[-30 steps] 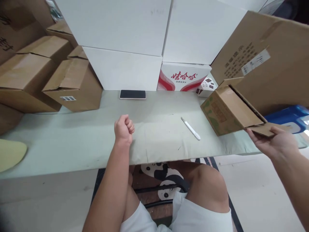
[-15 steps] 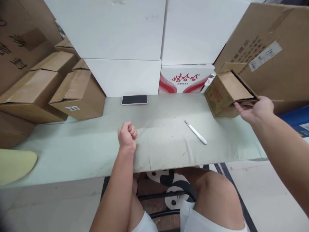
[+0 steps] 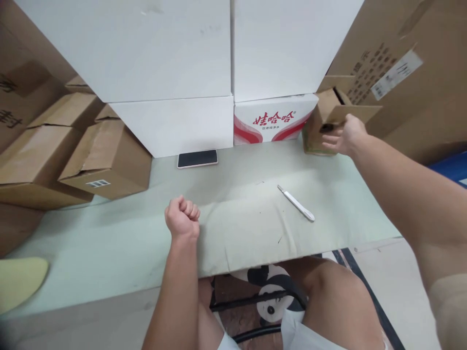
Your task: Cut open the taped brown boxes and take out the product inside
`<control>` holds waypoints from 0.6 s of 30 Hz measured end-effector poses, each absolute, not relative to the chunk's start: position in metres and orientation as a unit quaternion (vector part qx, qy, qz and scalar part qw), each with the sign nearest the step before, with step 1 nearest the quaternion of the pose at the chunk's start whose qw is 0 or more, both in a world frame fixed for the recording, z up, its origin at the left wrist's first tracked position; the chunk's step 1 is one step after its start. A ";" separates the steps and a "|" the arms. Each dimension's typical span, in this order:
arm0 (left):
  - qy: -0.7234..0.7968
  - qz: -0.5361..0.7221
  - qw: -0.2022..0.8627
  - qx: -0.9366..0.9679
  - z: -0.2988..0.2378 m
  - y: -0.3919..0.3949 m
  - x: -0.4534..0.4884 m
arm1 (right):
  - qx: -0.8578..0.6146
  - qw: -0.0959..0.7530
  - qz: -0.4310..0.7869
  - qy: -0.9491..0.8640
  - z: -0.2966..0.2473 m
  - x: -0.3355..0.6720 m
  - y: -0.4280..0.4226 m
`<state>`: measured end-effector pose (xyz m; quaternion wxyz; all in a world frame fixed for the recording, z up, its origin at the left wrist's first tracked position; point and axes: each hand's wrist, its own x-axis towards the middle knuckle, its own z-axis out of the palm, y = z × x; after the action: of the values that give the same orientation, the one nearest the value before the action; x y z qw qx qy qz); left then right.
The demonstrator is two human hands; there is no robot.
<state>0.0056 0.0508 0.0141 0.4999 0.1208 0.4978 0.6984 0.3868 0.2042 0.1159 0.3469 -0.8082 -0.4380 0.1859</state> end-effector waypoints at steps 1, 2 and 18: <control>0.495 0.701 0.499 0.121 0.014 0.051 0.005 | -0.805 0.338 0.226 -0.433 0.116 0.384 0.202; 0.493 0.704 0.497 0.119 0.014 0.052 0.005 | -0.799 0.333 0.274 -0.418 0.115 0.382 0.199; 0.451 0.732 0.509 0.054 0.019 0.028 -0.018 | -0.574 0.053 0.285 -0.766 0.117 0.192 0.131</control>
<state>-0.0176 0.0278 0.0188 0.5086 0.0539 0.4505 0.7317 0.1921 0.1312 0.1169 0.0532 -0.5740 -0.7658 0.2850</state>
